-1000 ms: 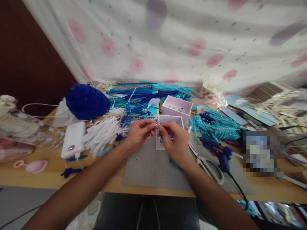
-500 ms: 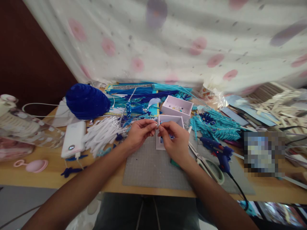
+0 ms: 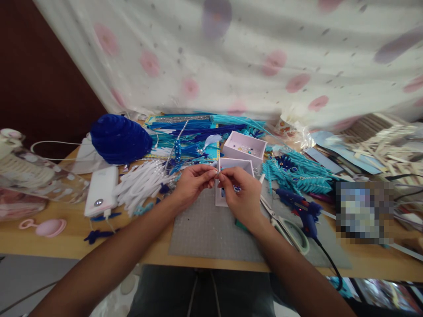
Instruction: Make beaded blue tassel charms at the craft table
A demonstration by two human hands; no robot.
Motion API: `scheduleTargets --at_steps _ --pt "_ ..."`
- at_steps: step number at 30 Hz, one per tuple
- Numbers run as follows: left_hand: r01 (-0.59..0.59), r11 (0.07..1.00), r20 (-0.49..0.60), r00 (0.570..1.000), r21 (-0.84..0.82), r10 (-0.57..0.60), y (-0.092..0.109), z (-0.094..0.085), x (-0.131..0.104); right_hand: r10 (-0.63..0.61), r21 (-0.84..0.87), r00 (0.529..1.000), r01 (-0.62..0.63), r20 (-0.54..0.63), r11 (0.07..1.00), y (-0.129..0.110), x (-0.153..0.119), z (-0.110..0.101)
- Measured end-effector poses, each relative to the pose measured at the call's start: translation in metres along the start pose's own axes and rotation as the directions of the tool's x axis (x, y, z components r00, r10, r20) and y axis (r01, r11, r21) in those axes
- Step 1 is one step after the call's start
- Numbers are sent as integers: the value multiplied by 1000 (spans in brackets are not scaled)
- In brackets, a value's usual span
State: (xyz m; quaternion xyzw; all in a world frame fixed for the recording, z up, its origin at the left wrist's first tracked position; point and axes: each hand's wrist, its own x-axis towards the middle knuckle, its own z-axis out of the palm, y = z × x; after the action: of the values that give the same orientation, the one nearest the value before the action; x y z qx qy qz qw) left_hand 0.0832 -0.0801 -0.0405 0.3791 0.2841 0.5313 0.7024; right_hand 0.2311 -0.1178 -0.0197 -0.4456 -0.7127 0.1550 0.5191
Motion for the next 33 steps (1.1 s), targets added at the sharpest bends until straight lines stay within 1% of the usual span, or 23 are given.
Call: scheduleTargets --at_steps 12,17,21,33 --pt "-15 1000 -6 1000 -20 15 1 1 -1 -9 -26 1000 9 8 1000 2 0 0" --pt "-22 1000 -15 1000 2 22 2 1 -1 -14 -51 1000 15 20 999 1 1 0" --pt "-34 999 0 999 22 34 1 1 -1 -34 -61 999 35 16 997 1 1 -1" --pt "-42 998 9 999 43 42 1 2 -1 52 -15 998 -51 32 999 1 1 -1"
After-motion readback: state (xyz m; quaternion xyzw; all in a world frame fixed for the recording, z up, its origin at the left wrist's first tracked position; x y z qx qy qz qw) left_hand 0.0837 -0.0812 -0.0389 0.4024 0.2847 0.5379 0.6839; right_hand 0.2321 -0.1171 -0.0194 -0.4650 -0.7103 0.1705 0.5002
